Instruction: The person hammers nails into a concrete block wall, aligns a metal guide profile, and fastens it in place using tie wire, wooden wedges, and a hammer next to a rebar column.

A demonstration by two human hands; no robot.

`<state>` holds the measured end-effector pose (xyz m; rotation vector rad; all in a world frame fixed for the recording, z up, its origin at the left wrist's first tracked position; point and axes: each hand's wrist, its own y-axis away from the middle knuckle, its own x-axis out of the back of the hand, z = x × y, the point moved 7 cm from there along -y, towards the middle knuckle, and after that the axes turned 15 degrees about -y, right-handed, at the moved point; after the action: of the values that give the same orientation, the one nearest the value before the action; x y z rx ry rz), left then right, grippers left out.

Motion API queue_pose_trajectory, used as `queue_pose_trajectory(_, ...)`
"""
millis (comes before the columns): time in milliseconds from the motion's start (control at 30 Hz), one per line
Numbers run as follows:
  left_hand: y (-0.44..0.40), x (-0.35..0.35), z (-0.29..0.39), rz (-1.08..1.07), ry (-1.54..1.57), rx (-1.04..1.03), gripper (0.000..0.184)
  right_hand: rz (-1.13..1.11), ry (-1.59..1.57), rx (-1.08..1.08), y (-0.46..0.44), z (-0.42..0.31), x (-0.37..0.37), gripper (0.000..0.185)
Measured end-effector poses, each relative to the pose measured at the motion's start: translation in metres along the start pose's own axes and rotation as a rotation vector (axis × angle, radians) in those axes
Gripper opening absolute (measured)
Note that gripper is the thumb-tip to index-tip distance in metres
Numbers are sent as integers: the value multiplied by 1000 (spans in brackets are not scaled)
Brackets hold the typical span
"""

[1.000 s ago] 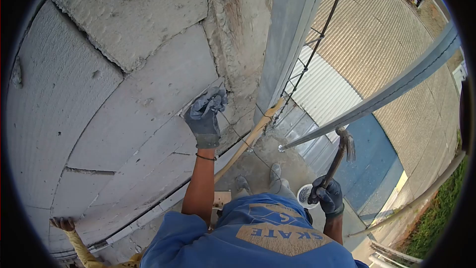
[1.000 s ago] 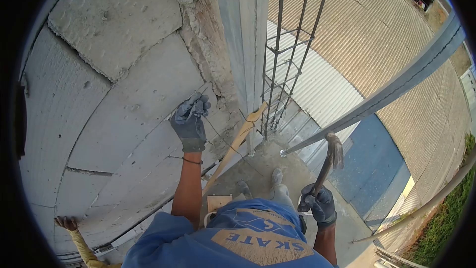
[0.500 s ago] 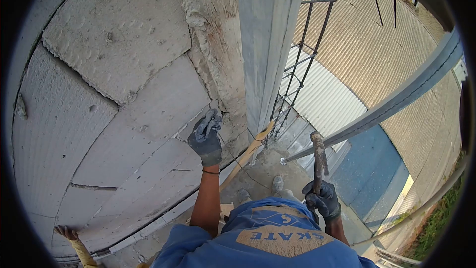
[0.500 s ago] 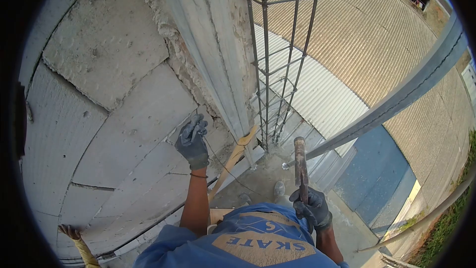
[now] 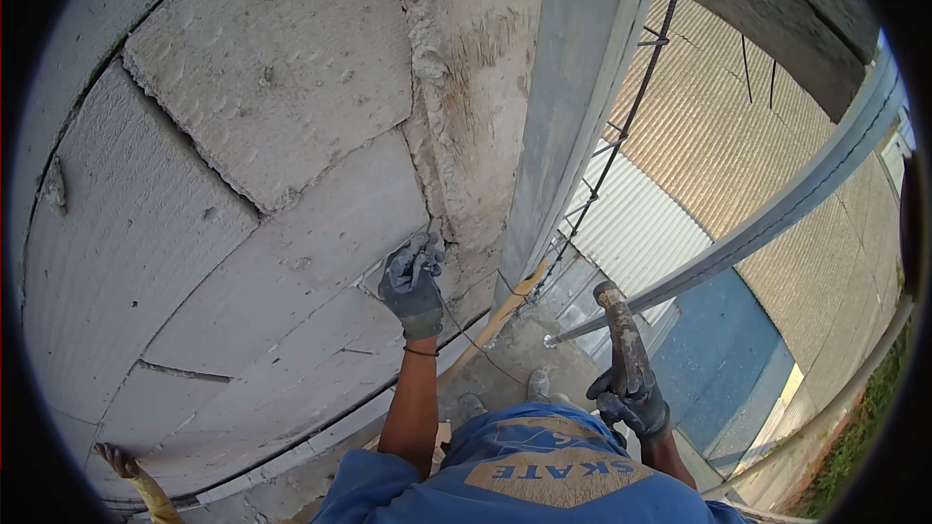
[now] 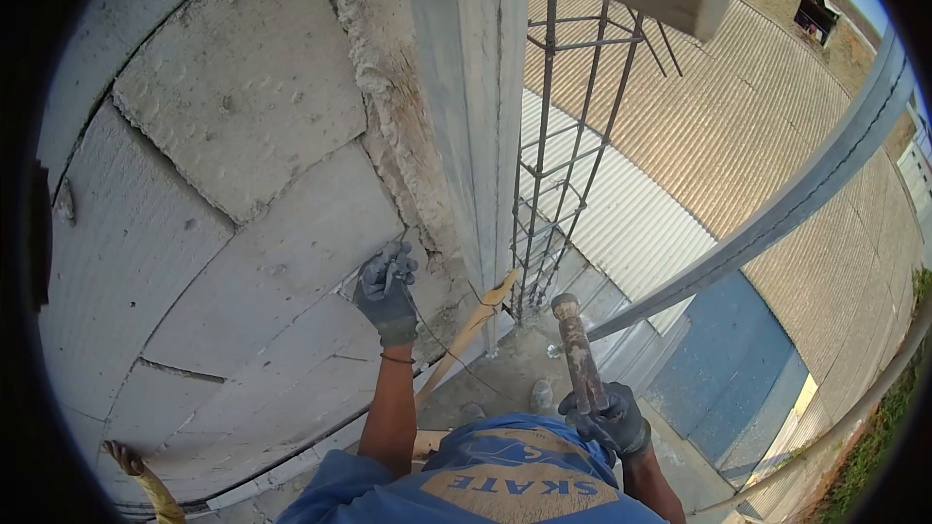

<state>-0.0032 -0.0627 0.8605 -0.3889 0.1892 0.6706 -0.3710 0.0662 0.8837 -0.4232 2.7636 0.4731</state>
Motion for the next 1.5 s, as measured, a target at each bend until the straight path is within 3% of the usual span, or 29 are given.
queue_pose_trajectory(200,1,7,-22,36,47,-53,24,14,2,-8,11,8,-21,28)
queue_pose_trajectory(267,2,0,0,14,-485,-215,23,24,6,0,12,7,-28,28)
queue_pose_trajectory(400,-2,1,5,48,-309,-154,23,-12,186,61,10,0,-45,23)
queue_pose_trajectory(500,-2,1,6,24,-342,-85,18,-74,369,174,4,-14,-71,24)
queue_pose_trajectory(600,-11,-2,8,18,-529,-167,18,-165,378,389,-4,-32,-108,29)
queue_pose_trajectory(667,-16,-10,5,-33,-191,-188,20,-155,420,471,-12,-44,-128,35)
queue_pose_trajectory(700,-16,-9,7,-10,-180,-184,20,-125,449,497,-16,-51,-138,41)
queue_pose_trajectory(833,-16,-5,10,-57,-295,-246,22,-60,743,623,-37,-38,-153,28)
queue_pose_trajectory(1033,-13,-2,8,-13,-402,-339,21,-5,793,596,-35,-24,-163,24)
queue_pose_trajectory(1200,-16,0,36,-31,-493,-287,20,-60,854,803,-30,-37,-208,27)
queue_pose_trajectory(1233,-15,0,42,19,-566,-407,20,-72,897,872,-27,-39,-215,29)
queue_pose_trajectory(1267,-12,1,47,67,-638,-527,19,-62,857,800,-28,-33,-209,32)
queue_pose_trajectory(1300,-13,2,41,46,-642,-530,19,-44,845,797,-27,-30,-203,32)
queue_pose_trajectory(1367,-8,0,39,103,-836,-729,17,-32,754,668,-30,-20,-187,31)
queue_pose_trajectory(1400,-6,-2,39,88,-837,-738,17,-24,767,712,-26,-18,-183,29)
queue_pose_trajectory(1467,-14,5,13,-27,-557,-261,18,1,710,651,-24,-8,-167,27)
queue_pose_trajectory(1500,-15,3,9,-43,-567,-262,18,11,665,590,-24,0,-159,26)
